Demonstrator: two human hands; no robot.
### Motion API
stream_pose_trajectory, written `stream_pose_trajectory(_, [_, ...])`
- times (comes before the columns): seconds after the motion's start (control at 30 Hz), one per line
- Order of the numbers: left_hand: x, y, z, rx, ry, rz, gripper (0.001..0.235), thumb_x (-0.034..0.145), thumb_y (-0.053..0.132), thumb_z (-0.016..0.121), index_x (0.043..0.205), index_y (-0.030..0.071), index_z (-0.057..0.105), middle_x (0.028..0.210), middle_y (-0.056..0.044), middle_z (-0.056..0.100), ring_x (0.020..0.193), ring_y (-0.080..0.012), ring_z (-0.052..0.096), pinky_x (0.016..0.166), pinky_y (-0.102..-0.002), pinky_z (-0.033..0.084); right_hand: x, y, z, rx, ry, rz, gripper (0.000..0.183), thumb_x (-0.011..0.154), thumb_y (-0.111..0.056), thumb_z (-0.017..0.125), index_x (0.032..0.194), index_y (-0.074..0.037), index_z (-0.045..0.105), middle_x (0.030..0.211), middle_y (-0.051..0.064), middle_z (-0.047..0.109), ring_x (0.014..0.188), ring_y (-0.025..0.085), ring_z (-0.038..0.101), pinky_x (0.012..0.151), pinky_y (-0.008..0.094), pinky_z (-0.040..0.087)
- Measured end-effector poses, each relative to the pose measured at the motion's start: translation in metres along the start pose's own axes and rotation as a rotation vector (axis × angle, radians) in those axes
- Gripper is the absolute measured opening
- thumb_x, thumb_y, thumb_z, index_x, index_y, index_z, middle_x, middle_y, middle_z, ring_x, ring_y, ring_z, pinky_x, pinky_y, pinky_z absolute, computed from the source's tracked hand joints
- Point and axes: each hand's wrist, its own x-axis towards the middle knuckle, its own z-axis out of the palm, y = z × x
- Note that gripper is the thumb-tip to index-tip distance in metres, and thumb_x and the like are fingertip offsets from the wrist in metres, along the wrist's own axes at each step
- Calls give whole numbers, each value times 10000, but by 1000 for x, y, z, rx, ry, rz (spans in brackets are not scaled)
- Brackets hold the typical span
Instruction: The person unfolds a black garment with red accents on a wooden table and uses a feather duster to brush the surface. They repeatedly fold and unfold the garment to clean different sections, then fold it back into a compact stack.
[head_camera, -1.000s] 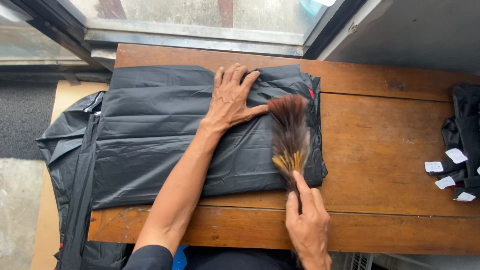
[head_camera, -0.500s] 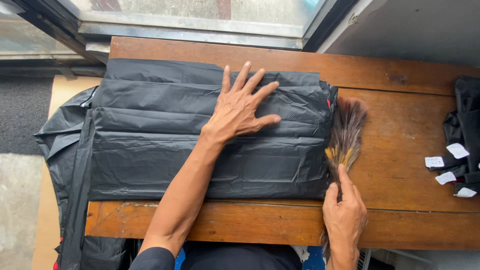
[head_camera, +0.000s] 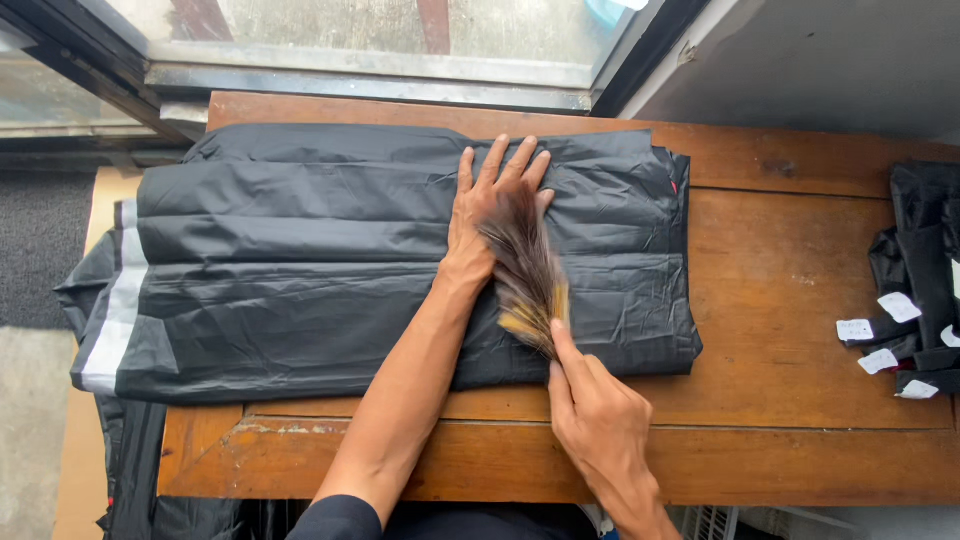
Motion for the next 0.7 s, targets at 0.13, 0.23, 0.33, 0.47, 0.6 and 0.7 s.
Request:
stream_pose_trajectory(0.13, [-1, 0, 0, -126, 72, -34, 378, 1002, 305, 441, 1352, 182, 508, 1449, -24, 448, 1373, -296, 359, 1128, -591, 214, 49, 24, 8, -190, 37, 71, 368, 918, -174, 548, 1247, -256, 691, 589, 72, 604, 504, 294, 590, 455, 382, 468])
stream_pose_trajectory(0.23, [-2, 2, -2, -133, 63, -33, 377, 1008, 313, 430, 1350, 183, 519, 1435, -30, 464, 1373, -310, 352, 1124, -602, 190, 82, 48, 2, -110, -101, 299, 404, 969, -230, 446, 1340, -223, 607, 931, 155, 693, 811, 432, 656, 690, 581, 510])
stream_pose_trajectory(0.33, [-2, 2, -5, -154, 48, -41, 378, 1009, 299, 428, 1350, 168, 525, 1434, -43, 464, 1377, -331, 337, 1126, -616, 171, 85, 21, 1, -299, 129, 15, 376, 902, -178, 564, 1240, -272, 697, 590, 49, 546, 498, 293, 584, 439, 411, 495])
stream_pose_trajectory(0.47, [-3, -5, 1, -56, 65, 57, 191, 827, 200, 639, 986, 109, 695, 1063, -112, 648, 1292, -387, 405, 1122, -652, 141, 63, 2, 28, -181, -5, -64, 451, 897, -187, 506, 1322, -295, 606, 568, -19, 537, 433, 196, 553, 425, 348, 496])
stream_pose_trajectory(0.6, [-2, 1, -3, -155, 44, -36, 376, 1010, 297, 439, 1344, 151, 531, 1449, -62, 443, 1385, -347, 321, 1130, -629, 160, 90, 48, 26, -244, -5, 136, 386, 950, -213, 499, 1304, -279, 640, 765, 82, 633, 631, 364, 621, 562, 511, 523])
stream_pose_trajectory(0.7, [1, 1, -2, -158, 56, -16, 376, 1011, 290, 442, 1347, 145, 529, 1461, -58, 431, 1396, -344, 297, 1130, -632, 151, 99, 43, 18, -260, 54, 138, 378, 944, -214, 499, 1283, -245, 662, 761, 103, 643, 616, 380, 630, 545, 516, 515])
